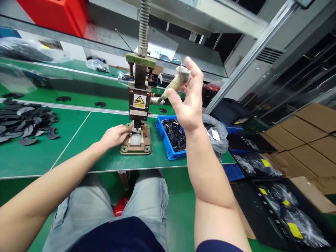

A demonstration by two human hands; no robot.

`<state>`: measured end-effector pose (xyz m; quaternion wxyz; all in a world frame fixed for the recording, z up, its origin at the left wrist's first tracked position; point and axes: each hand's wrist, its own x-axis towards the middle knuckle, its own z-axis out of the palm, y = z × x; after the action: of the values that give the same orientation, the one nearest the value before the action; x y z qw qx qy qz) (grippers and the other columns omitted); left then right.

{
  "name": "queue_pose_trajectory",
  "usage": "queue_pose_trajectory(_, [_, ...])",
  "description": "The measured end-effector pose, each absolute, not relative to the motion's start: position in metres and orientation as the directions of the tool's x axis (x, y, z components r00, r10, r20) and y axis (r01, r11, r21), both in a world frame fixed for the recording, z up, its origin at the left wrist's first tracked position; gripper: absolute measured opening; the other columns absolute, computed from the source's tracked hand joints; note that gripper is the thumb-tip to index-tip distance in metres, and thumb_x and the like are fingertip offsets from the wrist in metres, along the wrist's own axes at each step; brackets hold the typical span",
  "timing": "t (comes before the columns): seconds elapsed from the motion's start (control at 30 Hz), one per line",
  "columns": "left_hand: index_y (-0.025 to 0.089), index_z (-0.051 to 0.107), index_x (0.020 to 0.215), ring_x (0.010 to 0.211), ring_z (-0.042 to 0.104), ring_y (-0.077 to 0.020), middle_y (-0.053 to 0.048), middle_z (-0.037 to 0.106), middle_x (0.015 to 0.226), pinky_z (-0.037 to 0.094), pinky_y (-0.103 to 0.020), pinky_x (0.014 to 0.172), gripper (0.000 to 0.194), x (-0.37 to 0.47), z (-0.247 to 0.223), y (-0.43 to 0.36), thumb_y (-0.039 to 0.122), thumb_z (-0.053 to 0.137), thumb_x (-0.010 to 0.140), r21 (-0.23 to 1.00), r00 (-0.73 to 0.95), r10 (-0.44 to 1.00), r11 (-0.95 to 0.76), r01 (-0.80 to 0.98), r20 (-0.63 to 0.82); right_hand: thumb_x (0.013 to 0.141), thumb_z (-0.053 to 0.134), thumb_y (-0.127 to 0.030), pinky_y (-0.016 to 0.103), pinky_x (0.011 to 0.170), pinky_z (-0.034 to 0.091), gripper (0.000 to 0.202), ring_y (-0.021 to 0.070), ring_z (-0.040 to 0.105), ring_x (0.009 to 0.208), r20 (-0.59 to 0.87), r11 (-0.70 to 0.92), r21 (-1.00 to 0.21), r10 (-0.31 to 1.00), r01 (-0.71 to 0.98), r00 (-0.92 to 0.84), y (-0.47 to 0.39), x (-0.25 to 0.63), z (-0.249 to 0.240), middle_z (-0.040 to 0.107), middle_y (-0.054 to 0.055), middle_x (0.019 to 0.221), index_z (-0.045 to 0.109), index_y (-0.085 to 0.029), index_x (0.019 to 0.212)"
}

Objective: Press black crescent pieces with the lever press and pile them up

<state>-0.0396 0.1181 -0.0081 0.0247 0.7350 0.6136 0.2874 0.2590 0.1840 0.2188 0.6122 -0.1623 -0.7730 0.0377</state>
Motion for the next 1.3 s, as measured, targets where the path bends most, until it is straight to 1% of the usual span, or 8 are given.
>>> queue_pose_trajectory(0.07, [0.027, 0.081, 0.120, 0.113, 0.073, -0.0254, -0.006, 0.077, 0.124, 0.058, -0.032, 0.092, 0.032, -0.036, -0.008, 0.124, 0.029, 0.054, 0.102, 0.328, 0.119, 0.926, -0.244, 0.913, 0.358, 0.094, 0.017, -0.066, 0.031, 0.093, 0.051, 0.079, 0.0171, 0.067, 0.129, 0.946, 0.954, -0.219, 0.259, 0.204, -0.196, 0.184, 0.250, 0.229, 0.068, 0.002, 0.140, 0.068, -0.006, 0.101])
queue_pose_trajectory(0.27, [0.026, 0.081, 0.119, 0.118, 0.072, -0.0248, -0.006, 0.074, 0.132, 0.059, -0.031, 0.092, 0.033, -0.032, -0.007, 0.130, 0.022, 0.056, 0.100, 0.281, 0.249, 0.891, -0.368, 0.887, 0.381, 0.100, 0.067, -0.035, 0.042, 0.105, 0.062, 0.016, 0.0167, 0.075, 0.114, 0.895, 0.926, -0.366, 0.378, 0.096, -0.238, 0.142, 0.241, 0.193, 0.072, 0.001, 0.104, 0.065, -0.019, 0.098])
queue_pose_trajectory(0.4, [0.022, 0.081, 0.122, 0.117, 0.073, -0.0222, -0.008, 0.075, 0.129, 0.059, -0.030, 0.097, 0.034, -0.029, -0.003, 0.127, 0.022, 0.052, 0.103, 0.304, 0.228, 0.899, -0.351, 0.886, 0.375, 0.098, 0.065, -0.028, 0.058, 0.119, 0.050, 0.022, 0.0248, 0.075, 0.116, 0.885, 0.904, -0.372, 0.414, 0.210, -0.215, 0.110, 0.247, 0.136, 0.068, -0.001, 0.084, 0.058, -0.023, 0.078])
queue_pose_trajectory(0.6, [0.024, 0.076, 0.130, 0.121, 0.071, -0.0191, -0.005, 0.076, 0.133, 0.055, -0.028, 0.104, 0.034, -0.039, 0.004, 0.111, 0.025, 0.051, 0.107, 0.270, 0.220, 0.900, -0.333, 0.904, 0.376, 0.090, 0.068, -0.023, 0.062, 0.108, 0.053, 0.016, 0.0300, 0.074, 0.112, 0.942, 0.931, -0.319, 0.332, 0.178, -0.049, 0.113, 0.240, 0.081, 0.071, 0.002, 0.084, 0.063, -0.023, 0.075])
queue_pose_trajectory(0.77, [0.019, 0.075, 0.128, 0.121, 0.068, -0.0225, -0.010, 0.077, 0.128, 0.050, -0.036, 0.109, 0.033, -0.125, 0.000, 0.061, 0.033, 0.055, 0.106, 0.242, -0.075, 0.912, -0.027, 0.970, 0.403, 0.089, 0.068, -0.022, 0.062, 0.104, 0.055, 0.017, 0.0306, 0.075, 0.105, 0.949, 0.935, -0.312, 0.313, 0.167, 0.021, 0.118, 0.231, 0.081, 0.070, 0.002, 0.080, 0.061, -0.023, 0.073])
queue_pose_trajectory(0.9, [0.001, 0.071, 0.127, 0.121, 0.064, -0.0400, -0.030, 0.070, 0.126, 0.048, -0.058, 0.106, 0.049, -0.218, -0.008, -0.003, 0.042, 0.053, 0.105, 0.279, -0.455, 0.768, 0.363, 0.889, 0.450, 0.090, 0.066, -0.026, 0.060, 0.101, 0.058, 0.016, 0.0257, 0.073, 0.094, 0.949, 0.939, -0.314, 0.306, 0.138, 0.073, 0.117, 0.225, 0.082, 0.067, 0.000, 0.078, 0.060, -0.025, 0.076])
queue_pose_trajectory(1.03, [0.016, 0.075, 0.126, 0.125, 0.059, -0.0432, -0.025, 0.066, 0.137, 0.047, -0.058, 0.105, 0.053, -0.275, -0.022, -0.050, 0.056, 0.052, 0.101, 0.356, -0.790, 0.538, 0.706, 0.613, 0.293, 0.091, 0.066, -0.029, 0.058, 0.101, 0.059, 0.016, 0.0243, 0.072, 0.092, 0.945, 0.938, -0.323, 0.311, 0.123, 0.107, 0.116, 0.220, 0.081, 0.064, -0.001, 0.077, 0.059, -0.027, 0.078])
queue_pose_trajectory(1.3, [0.025, 0.077, 0.110, 0.120, 0.064, -0.0399, -0.015, 0.074, 0.128, 0.049, -0.049, 0.098, 0.048, -0.268, -0.041, -0.068, 0.066, 0.058, 0.093, 0.330, -0.750, 0.641, 0.681, 0.654, 0.164, 0.091, 0.066, -0.028, 0.059, 0.100, 0.060, 0.017, 0.0252, 0.073, 0.094, 0.954, 0.946, -0.295, 0.284, 0.133, 0.094, 0.121, 0.222, 0.079, 0.066, 0.000, 0.077, 0.059, -0.025, 0.076])
